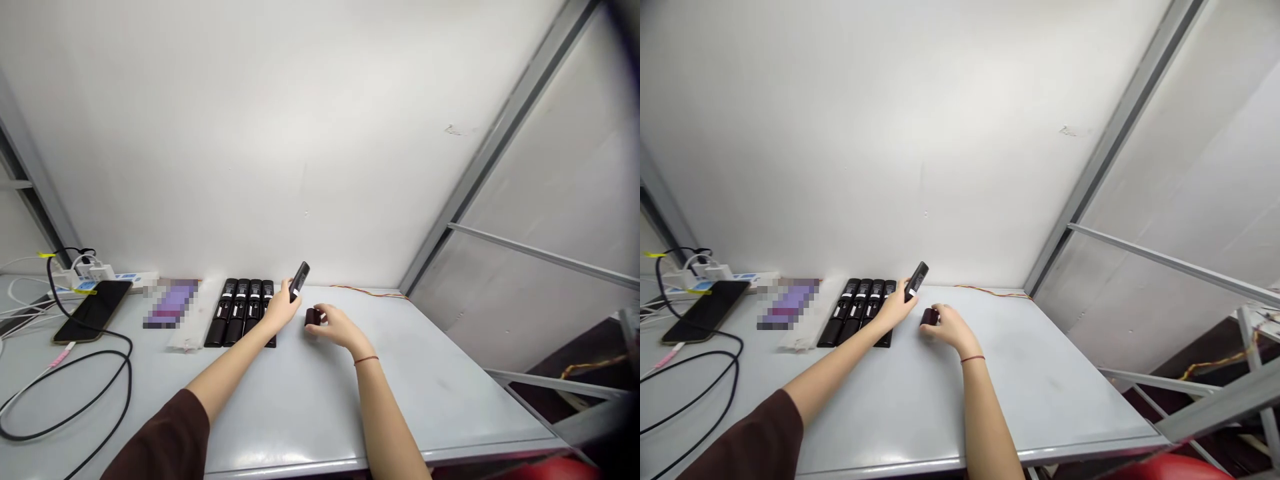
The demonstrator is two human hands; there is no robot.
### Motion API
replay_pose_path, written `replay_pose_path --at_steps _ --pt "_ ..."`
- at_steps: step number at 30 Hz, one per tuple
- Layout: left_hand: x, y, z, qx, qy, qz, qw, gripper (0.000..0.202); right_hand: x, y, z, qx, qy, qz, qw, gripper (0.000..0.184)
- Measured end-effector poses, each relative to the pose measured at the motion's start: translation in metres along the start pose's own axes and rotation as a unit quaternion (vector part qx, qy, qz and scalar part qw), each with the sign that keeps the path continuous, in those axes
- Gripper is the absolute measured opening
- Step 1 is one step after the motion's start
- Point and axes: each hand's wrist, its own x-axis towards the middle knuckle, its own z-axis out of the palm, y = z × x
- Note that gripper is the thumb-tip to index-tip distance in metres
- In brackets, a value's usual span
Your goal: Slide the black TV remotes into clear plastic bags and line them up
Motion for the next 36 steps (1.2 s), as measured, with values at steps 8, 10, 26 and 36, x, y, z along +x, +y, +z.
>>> replay_pose_path --at_steps 8,10,26,36 --pt "-0.033 -0.017 -0.068 -0.495 0.016 -0.205 0.844 0.031 -0.007 -0.051 0.050 0.096 0.062 -0.263 0.958 0.048" --pt "-0.042 -0.018 -0.074 -0.537 0.025 -0.216 0.815 0.031 -0.009 -0.059 0.065 0.063 0.078 -0.323 0.941 0.052" --pt "-0.055 -0.012 -0.082 -0.551 -0.033 -0.204 0.808 0.041 -0.007 -0.058 0.086 -0.079 0.153 -0.389 0.905 0.063" --pt "-0.056 -0.027 -0.073 -0.534 -0.039 -0.163 0.828 0.032 -0.005 -0.053 0.079 -0.110 0.136 -0.349 0.921 0.073"
